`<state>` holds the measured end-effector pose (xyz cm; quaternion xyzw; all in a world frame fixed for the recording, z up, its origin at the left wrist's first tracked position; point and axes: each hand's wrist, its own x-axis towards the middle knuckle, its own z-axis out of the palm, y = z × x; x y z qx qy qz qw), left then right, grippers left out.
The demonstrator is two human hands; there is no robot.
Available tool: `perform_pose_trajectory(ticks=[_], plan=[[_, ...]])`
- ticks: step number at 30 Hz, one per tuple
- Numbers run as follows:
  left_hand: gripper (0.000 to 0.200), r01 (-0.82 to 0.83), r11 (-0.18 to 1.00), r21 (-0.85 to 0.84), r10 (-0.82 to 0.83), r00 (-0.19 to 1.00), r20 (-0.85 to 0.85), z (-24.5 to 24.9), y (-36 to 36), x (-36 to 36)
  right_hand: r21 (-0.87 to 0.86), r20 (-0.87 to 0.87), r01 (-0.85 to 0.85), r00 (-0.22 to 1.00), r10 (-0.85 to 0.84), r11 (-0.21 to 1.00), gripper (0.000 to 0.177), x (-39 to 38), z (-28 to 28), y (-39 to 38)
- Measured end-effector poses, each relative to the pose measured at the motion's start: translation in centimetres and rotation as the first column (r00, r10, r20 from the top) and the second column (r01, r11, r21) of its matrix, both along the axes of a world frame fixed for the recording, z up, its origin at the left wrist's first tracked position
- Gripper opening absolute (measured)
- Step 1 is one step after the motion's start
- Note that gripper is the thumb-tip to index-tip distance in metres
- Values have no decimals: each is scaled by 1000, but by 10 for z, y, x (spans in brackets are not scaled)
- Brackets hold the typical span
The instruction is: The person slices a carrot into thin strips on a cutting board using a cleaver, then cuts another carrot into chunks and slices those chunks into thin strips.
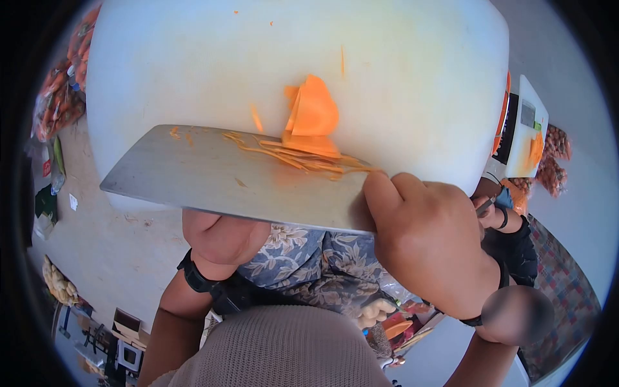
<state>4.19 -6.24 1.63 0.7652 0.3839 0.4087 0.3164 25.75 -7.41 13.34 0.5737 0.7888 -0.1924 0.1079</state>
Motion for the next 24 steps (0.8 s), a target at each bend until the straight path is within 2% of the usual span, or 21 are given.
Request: perform_pose_trajectory(ticks=[1,3,5,7,11,13,15,17,18,20,22,24], plan=[[25,5,1000,4,-5,1000,0,-1,1,1,4,0,5,1000,-5,1000,25,2,-5,2],[22,-8,1000,21,6,995,102,-5,5,5,10,-90,29,996,-28,1000,23,7,-11,5],[21,-18,998,55,14,997,74,-1,8,8,47,-109,58,993,-53,997,21,6,-14,7],[20,-19,996,88,15,999,43,0,8,14,14,-168,116,979,-112,993,15,8,-16,11],[14,-54,963,265,30,995,93,-8,13,25,-47,-140,197,969,-202,979,10,3,-16,20],[19,-51,979,197,32,994,101,-7,12,23,-7,-186,172,968,-171,985,7,0,-20,17],[18,-43,978,202,29,997,74,-4,12,20,29,-193,137,973,-129,990,9,1,-18,10],[17,-48,979,197,39,998,46,-3,10,15,114,-193,117,977,-94,987,13,-1,-11,0],[17,-41,984,172,41,999,4,-3,7,11,96,-170,91,983,-74,991,26,0,-4,-6],[18,-33,989,146,38,999,-37,-8,0,6,77,-144,88,987,-77,993,32,0,12,-15],[26,-49,966,252,85,987,-138,-20,-8,3,64,-83,99,992,-93,993,48,2,20,-25],[29,-33,981,192,55,992,-114,-27,-16,0,112,-53,71,996,-65,991,46,2,25,-29]])
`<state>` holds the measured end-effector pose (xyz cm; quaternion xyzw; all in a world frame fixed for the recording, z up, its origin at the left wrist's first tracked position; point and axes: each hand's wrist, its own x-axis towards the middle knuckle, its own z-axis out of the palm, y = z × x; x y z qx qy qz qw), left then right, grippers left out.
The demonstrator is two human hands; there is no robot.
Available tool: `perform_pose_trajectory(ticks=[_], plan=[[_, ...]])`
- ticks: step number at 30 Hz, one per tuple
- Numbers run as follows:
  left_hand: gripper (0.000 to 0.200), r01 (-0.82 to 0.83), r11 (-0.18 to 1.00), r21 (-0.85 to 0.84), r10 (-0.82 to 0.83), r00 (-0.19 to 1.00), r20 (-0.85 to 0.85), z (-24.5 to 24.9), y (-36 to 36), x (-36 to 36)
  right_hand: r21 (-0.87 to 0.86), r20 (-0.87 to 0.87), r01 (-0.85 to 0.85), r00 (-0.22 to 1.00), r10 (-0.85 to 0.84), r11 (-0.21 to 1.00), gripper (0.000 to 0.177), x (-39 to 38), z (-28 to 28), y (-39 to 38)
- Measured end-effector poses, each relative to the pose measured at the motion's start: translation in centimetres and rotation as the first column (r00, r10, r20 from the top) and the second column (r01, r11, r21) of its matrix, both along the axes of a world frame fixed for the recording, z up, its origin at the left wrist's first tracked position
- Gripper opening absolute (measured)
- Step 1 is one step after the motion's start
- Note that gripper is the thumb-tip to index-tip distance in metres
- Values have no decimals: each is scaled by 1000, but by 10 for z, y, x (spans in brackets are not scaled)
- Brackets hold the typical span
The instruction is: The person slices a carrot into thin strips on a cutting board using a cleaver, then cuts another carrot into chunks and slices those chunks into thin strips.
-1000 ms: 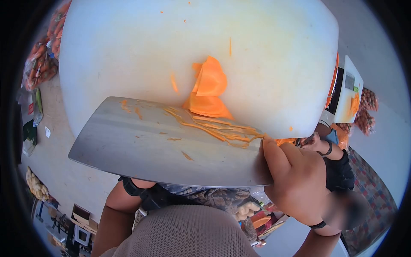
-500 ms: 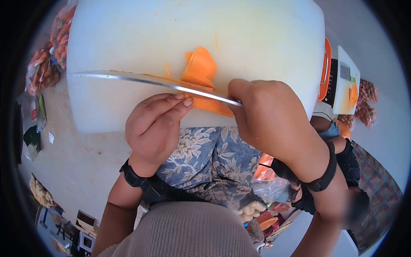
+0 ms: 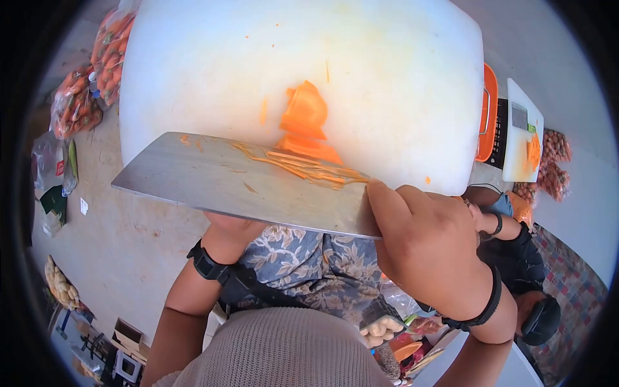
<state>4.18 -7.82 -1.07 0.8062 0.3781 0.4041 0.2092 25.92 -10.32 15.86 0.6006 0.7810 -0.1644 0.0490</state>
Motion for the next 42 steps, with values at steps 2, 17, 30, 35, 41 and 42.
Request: perform_pose_trajectory(ticks=[2,17,30,35,41,42], plan=[[33,18,998,-65,-17,1000,24,-5,-3,-1,41,31,-31,999,30,999,44,2,0,-3],[33,187,870,-456,-160,982,98,-12,-20,-11,-62,0,-19,1000,20,998,66,18,-1,-5],[31,77,985,-156,-65,995,77,24,13,1,-134,-36,-17,999,13,991,33,10,-31,26],[30,57,994,-92,-41,986,164,20,20,11,-109,-94,-4,996,-7,994,26,8,-42,28],[32,62,998,-30,-58,993,106,20,18,12,-82,-153,-1,988,-12,997,40,2,-43,31],[29,47,999,13,-48,997,66,17,16,8,-78,-159,-6,987,-7,997,40,0,-38,29]])
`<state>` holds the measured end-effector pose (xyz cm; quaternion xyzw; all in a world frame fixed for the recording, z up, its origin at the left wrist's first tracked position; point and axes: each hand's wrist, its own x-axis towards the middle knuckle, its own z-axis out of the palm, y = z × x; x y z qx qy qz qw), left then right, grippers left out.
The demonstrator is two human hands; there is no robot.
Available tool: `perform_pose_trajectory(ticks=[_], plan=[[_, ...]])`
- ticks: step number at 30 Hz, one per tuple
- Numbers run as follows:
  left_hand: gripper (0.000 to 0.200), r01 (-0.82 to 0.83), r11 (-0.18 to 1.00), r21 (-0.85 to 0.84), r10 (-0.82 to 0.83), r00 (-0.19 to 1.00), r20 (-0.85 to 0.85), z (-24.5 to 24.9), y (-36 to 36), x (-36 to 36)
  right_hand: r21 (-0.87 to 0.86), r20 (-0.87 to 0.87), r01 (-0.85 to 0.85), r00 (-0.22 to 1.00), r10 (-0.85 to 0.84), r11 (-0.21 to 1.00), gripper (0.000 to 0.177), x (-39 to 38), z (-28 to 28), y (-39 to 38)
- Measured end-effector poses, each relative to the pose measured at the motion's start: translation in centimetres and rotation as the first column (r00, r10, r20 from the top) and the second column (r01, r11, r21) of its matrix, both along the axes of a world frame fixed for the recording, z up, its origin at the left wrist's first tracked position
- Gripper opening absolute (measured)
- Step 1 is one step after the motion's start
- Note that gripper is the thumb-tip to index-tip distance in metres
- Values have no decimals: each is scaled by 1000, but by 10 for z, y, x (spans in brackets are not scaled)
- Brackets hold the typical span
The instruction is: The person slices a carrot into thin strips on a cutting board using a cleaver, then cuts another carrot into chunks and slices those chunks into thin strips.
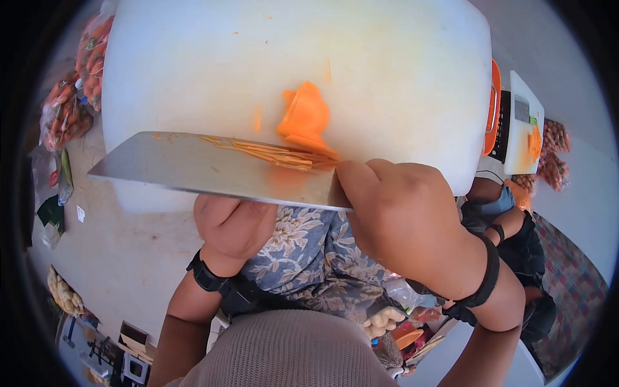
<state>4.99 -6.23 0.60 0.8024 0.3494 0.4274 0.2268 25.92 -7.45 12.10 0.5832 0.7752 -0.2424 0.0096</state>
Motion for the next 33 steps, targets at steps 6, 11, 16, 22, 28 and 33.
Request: perform_pose_trajectory(ticks=[6,11,16,22,28,33], plan=[[31,53,984,-168,-70,993,-96,-13,-22,-15,90,74,-65,996,58,994,63,4,32,-24],[30,117,840,-530,-182,981,-72,-14,-32,-22,43,125,-68,990,62,997,66,11,40,-33],[30,83,689,-720,-263,955,-141,-11,-43,-45,54,144,-67,988,59,996,68,12,38,-36],[35,95,705,-703,-303,936,-178,-8,-43,-47,-17,128,-61,990,63,998,64,13,36,-31],[38,103,981,-167,-120,989,-92,-9,-21,-17,-88,113,-34,993,44,996,48,10,31,-17],[31,30,993,-111,-26,999,34,1,-3,-6,-178,101,61,994,-44,982,44,7,16,-6]])
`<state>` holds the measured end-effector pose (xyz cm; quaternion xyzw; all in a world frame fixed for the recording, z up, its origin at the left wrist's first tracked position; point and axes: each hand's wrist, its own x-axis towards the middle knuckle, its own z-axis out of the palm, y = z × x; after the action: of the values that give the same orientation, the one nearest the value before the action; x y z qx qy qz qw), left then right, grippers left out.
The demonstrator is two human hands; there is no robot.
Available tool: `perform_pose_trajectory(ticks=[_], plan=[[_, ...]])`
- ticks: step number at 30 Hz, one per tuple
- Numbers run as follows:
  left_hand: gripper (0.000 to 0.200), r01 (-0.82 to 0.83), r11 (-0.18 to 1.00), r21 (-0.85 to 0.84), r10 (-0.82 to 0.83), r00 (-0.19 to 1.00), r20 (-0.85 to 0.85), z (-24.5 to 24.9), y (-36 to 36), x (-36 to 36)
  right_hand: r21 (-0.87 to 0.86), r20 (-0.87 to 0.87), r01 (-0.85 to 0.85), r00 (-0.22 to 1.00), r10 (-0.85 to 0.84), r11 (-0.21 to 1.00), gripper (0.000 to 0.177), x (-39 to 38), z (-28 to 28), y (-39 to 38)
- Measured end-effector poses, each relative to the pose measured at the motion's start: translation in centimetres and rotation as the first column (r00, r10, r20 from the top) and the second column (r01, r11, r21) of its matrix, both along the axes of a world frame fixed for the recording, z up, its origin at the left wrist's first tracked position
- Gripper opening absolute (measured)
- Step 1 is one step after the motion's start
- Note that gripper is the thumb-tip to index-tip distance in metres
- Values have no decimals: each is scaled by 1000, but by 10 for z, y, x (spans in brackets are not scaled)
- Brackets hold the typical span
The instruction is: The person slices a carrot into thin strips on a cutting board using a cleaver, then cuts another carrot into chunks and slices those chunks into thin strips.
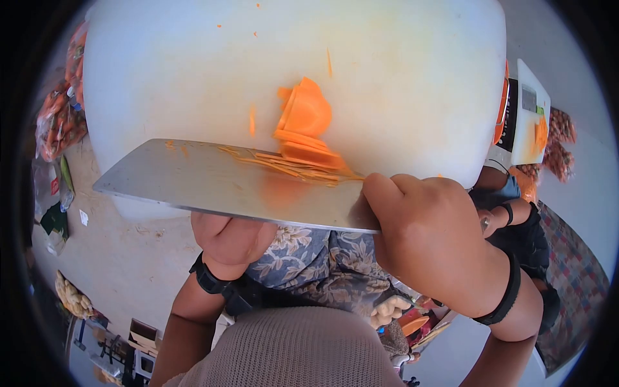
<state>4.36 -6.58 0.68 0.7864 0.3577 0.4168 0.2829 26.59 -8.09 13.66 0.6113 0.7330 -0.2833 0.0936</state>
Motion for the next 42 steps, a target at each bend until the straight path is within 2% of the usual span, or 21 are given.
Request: perform_pose_trajectory(ticks=[1,3,5,7,10,16,18,19,21,26,28,29,30,32,33,35,36,38,39,41,42], plan=[[31,21,998,54,-18,998,-65,2,3,0,1,1,2,1000,-2,1000,44,-2,-3,0],[27,6,996,95,-1,999,-53,2,8,4,133,3,-8,1000,7,991,17,-6,-7,-3],[24,1,990,143,5,999,-42,5,11,9,148,-8,2,1000,-1,989,14,-8,-14,0],[17,-31,995,92,32,999,-14,9,12,13,173,-46,6,999,3,985,9,-10,-23,6],[13,-68,991,111,56,993,105,4,14,23,176,-47,64,997,-57,982,8,-5,-30,7],[12,-110,976,187,81,985,155,-7,13,27,275,-71,110,993,-94,955,16,-6,-38,3],[11,-107,980,168,97,993,66,-5,14,26,209,-174,261,958,-226,943,24,-3,-42,5],[8,-113,982,152,104,993,64,-4,13,27,253,-179,263,958,-222,931,24,-1,-45,5],[10,-105,976,189,95,994,61,-4,12,27,187,-259,373,911,-321,909,29,2,-50,3],[19,-50,964,259,55,998,-11,-5,14,23,305,-361,442,873,-328,844,30,7,-45,-13],[29,-84,976,200,95,994,-50,-8,12,23,353,-554,589,758,-344,727,33,11,-40,-22],[33,-79,972,219,95,994,-61,-11,12,22,315,-601,650,700,-385,691,34,15,-34,-27],[33,-68,969,239,85,995,-62,-10,11,23,328,-610,659,695,-381,677,34,21,-34,-30],[31,-108,986,129,111,994,-13,-7,9,26,396,-471,683,725,-502,614,34,37,-33,-37],[31,-95,985,144,97,995,-12,0,8,28,386,-448,708,704,-551,591,32,44,-33,-41],[35,-38,927,372,100,984,-147,17,8,32,421,-412,716,698,-586,556,32,60,-53,-45],[35,-28,925,380,91,985,-149,17,10,35,445,-366,713,697,-617,541,31,64,-59,-47],[36,152,967,204,-94,959,-267,16,14,36,398,-360,749,659,-660,530,32,72,-71,-49],[36,155,965,212,-94,958,-271,20,14,37,353,-344,775,629,-698,524,32,74,-73,-50],[30,173,985,25,-150,907,-393,30,11,38,334,-383,799,600,-702,500,32,76,-76,-51],[30,180,983,37,-151,904,-399,32,10,34,313,-415,821,570,-709,477,33,77,-78,-51]])
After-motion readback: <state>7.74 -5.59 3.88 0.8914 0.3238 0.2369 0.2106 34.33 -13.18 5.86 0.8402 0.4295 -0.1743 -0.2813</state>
